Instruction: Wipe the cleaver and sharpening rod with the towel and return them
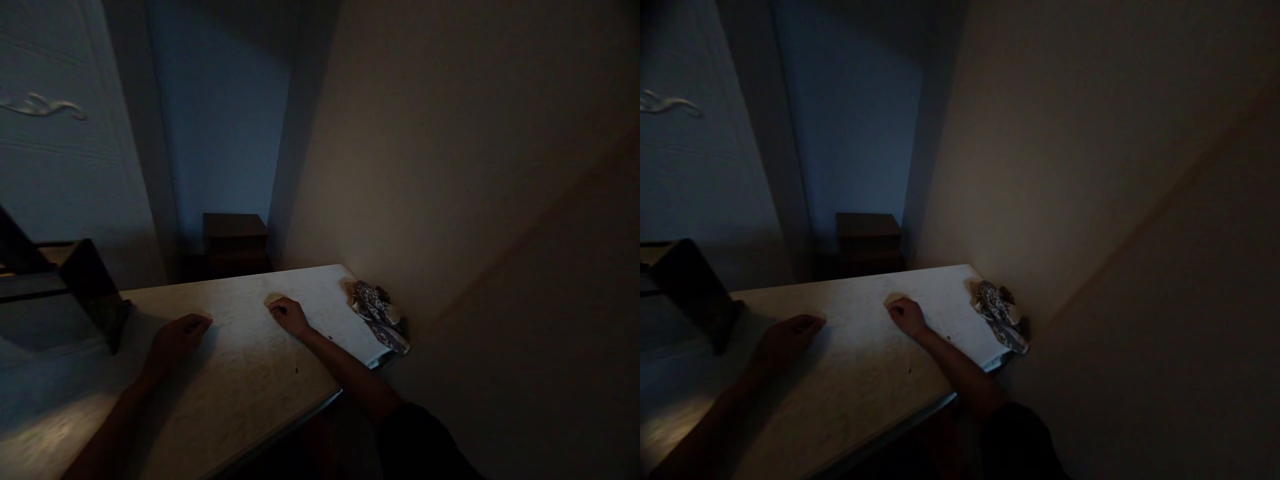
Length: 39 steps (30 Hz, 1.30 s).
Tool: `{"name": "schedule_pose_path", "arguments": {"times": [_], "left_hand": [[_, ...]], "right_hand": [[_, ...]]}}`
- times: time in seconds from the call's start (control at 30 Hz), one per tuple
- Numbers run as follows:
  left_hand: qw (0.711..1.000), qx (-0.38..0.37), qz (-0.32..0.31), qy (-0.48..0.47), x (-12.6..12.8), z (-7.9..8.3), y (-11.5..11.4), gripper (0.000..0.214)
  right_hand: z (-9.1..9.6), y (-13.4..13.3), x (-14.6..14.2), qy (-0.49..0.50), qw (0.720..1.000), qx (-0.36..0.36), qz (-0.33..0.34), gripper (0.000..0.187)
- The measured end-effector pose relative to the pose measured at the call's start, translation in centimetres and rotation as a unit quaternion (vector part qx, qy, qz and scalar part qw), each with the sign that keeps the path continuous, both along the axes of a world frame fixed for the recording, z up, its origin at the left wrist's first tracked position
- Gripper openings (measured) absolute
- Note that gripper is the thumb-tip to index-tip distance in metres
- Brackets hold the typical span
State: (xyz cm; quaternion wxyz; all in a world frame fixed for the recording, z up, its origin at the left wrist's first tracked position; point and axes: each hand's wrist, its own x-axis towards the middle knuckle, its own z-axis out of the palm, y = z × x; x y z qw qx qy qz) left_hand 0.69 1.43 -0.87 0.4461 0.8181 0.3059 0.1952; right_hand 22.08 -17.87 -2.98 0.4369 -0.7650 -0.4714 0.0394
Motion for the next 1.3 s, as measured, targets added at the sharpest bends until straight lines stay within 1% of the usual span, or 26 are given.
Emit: {"name": "schedule_pose_path", "arguments": {"times": [0.23, 0.4, 0.57, 0.73, 0.83, 0.9, 0.97, 1.03, 1.07, 1.1, 1.13, 1.2, 1.27, 1.3], "left_hand": [[0.999, -0.025, 0.028, 0.024, -0.2, 1.3, -0.4, 0.044], [0.996, -0.036, 0.053, 0.054, -0.6, 1.6, -0.7, 0.047], [0.995, -0.034, 0.071, 0.064, -1.2, 2.0, -0.7, 0.049], [0.995, -0.027, 0.075, 0.059, -1.4, 2.3, -0.8, 0.050], [0.997, -0.022, 0.068, 0.039, -1.4, 1.9, -0.6, 0.050], [0.997, -0.023, 0.067, 0.028, -1.4, 1.7, -0.4, 0.051], [0.997, -0.024, 0.067, 0.024, -1.5, 1.7, -0.4, 0.052], [0.997, -0.022, 0.065, 0.023, -1.5, 1.8, -0.5, 0.052], [0.998, -0.020, 0.063, 0.023, -1.4, 1.8, -0.6, 0.051], [0.998, -0.018, 0.061, 0.022, -1.4, 1.8, -0.6, 0.050], [0.998, -0.015, 0.058, 0.020, -1.4, 1.7, -0.6, 0.050], [0.998, -0.010, 0.057, 0.015, -1.4, 1.4, -0.5, 0.049], [0.998, -0.010, 0.058, 0.011, -1.3, 1.1, -0.4, 0.050], [0.998, -0.012, 0.059, 0.010, -1.3, 0.9, -0.4, 0.051]], "right_hand": [[-0.1, -0.4, -0.1, -0.013, 0.999, 0.003, 0.030, 0.019], [0.1, -0.3, -0.1, -0.005, 0.999, -0.011, 0.033, 0.019], [0.0, -0.2, 0.0, 0.039, 0.999, 0.008, 0.032, 0.018], [0.1, -0.4, 0.3, 0.142, 0.988, 0.028, 0.061, 0.017], [1.3, -1.5, 0.8, 0.147, 0.986, 0.034, 0.073, 0.019], [2.7, -2.9, 1.5, 0.104, 0.992, 0.042, 0.066, 0.023], [4.4, -4.9, 2.5, 0.037, 0.996, 0.053, 0.056, 0.026], [6.0, -7.6, 3.9, -0.042, 0.997, 0.057, 0.022, 0.030], [6.8, -9.1, 4.7, -0.087, 0.995, 0.051, -0.004, 0.032], [7.4, -10.6, 5.5, -0.132, 0.990, 0.037, -0.044, 0.034], [7.9, -12.2, 6.3, -0.177, 0.979, 0.016, -0.099, 0.037], [8.6, -15.1, 7.9, -0.239, 0.947, -0.060, -0.208, 0.044], [8.6, -17.4, 9.4, -0.255, 0.910, -0.140, -0.295, 0.049], [8.4, -18.3, 10.1, -0.238, 0.903, -0.162, -0.319, 0.052]]}}
